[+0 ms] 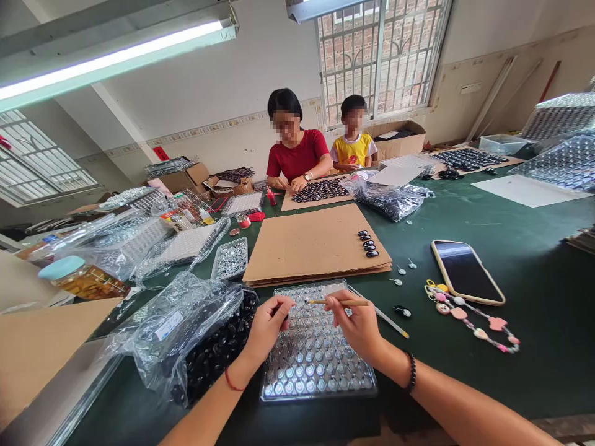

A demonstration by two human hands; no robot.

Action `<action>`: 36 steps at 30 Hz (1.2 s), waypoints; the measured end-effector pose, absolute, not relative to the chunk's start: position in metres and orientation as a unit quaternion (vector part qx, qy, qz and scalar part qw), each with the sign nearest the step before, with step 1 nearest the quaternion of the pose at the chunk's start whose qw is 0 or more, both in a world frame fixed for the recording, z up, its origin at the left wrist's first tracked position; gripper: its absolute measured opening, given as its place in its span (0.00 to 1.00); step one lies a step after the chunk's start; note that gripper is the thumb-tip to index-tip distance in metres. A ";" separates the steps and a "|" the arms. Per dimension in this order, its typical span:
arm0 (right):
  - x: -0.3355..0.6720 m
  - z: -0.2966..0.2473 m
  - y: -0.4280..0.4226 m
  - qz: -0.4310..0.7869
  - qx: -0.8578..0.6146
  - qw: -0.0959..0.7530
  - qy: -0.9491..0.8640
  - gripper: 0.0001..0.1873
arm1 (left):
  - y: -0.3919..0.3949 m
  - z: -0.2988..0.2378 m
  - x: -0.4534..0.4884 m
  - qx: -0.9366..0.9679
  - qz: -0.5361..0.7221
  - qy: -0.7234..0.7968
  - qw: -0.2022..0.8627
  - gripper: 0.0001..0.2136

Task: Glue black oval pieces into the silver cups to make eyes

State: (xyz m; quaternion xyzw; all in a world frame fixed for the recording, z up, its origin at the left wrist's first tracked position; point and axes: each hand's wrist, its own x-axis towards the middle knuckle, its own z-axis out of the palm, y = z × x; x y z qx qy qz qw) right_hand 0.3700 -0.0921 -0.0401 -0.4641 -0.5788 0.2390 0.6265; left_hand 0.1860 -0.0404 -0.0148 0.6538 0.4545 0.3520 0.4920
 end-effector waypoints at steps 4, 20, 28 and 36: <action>0.365 -0.038 -0.093 0.280 -0.443 0.647 -0.554 0.12 | -0.046 -0.015 0.189 0.679 0.323 0.431 0.499 0.19; 0.373 -0.029 -0.098 0.290 -0.409 0.694 -0.517 0.09 | -0.040 -0.012 0.183 0.699 0.350 0.429 0.452 0.17; 0.367 -0.037 -0.102 0.303 -0.399 0.655 -0.566 0.09 | -0.049 -0.019 0.195 0.673 0.308 0.429 0.518 0.17; 0.371 -0.038 -0.103 0.252 -0.405 0.646 -0.597 0.07 | -0.043 -0.015 0.186 0.713 0.327 0.428 0.450 0.14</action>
